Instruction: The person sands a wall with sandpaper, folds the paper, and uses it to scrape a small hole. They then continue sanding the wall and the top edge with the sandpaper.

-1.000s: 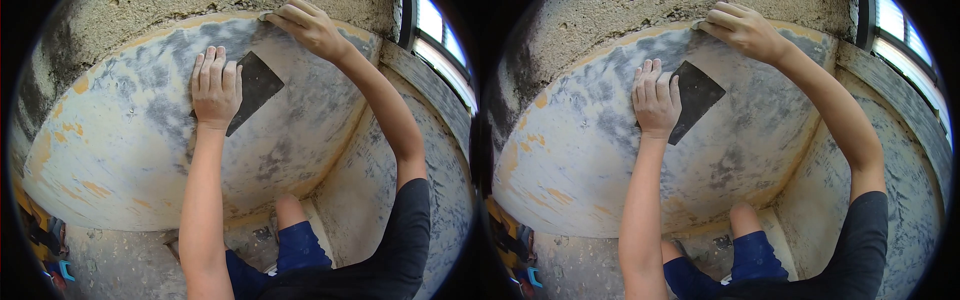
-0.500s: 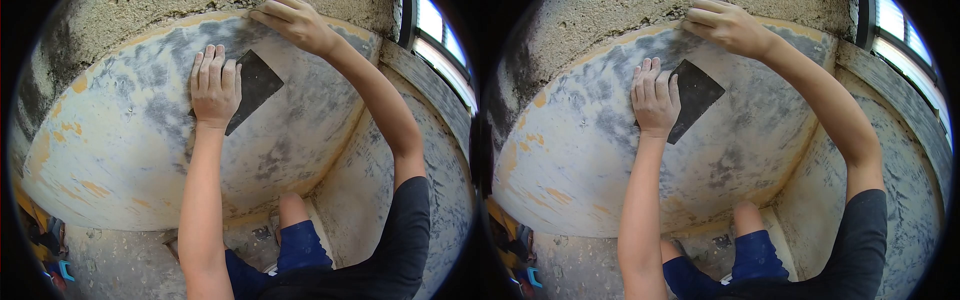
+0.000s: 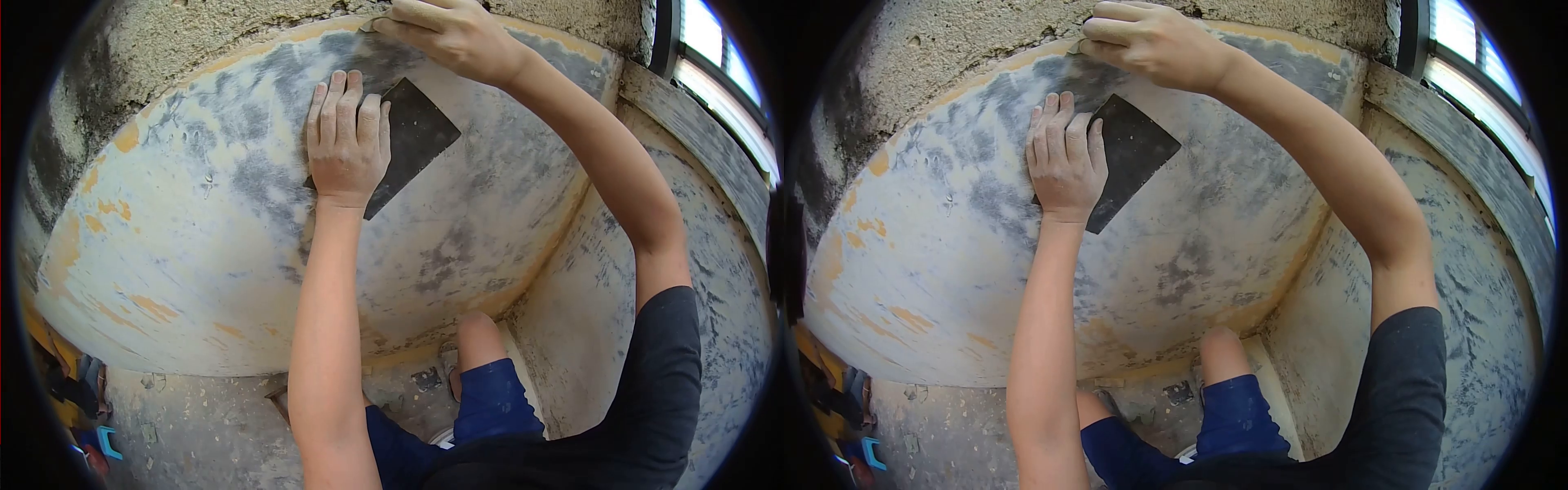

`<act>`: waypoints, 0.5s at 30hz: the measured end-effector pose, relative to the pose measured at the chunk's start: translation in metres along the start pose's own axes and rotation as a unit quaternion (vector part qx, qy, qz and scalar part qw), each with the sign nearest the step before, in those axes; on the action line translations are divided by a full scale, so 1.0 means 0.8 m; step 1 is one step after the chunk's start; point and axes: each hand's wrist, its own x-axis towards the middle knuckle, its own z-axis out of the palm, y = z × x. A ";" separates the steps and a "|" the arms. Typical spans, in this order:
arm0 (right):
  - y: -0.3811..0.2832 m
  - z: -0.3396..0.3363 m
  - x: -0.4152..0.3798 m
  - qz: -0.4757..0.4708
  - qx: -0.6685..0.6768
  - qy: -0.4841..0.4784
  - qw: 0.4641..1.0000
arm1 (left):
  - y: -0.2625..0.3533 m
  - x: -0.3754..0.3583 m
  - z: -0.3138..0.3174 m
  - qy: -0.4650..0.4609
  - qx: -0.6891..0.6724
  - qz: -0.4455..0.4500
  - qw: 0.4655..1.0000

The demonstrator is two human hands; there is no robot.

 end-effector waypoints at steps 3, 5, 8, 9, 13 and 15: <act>0.002 -0.009 -0.026 -0.008 -0.007 0.027 1.000 | -0.001 -0.002 0.001 0.005 0.001 0.001 1.000; -0.002 -0.028 -0.038 0.015 -0.046 0.003 0.999 | -0.001 -0.001 0.001 0.008 -0.013 -0.006 1.000; -0.001 -0.013 -0.013 0.018 -0.020 0.022 0.999 | -0.001 -0.001 0.001 0.004 -0.007 -0.002 1.000; -0.001 -0.007 -0.005 0.018 -0.019 0.023 0.999 | -0.002 -0.001 0.001 0.003 -0.007 -0.001 1.000; -0.002 -0.013 -0.018 0.012 -0.012 0.012 1.000 | 0.000 -0.001 0.001 0.001 0.000 0.001 1.000; -0.002 -0.026 -0.035 0.022 -0.019 0.009 1.000 | -0.001 -0.001 0.000 0.004 0.002 0.000 1.000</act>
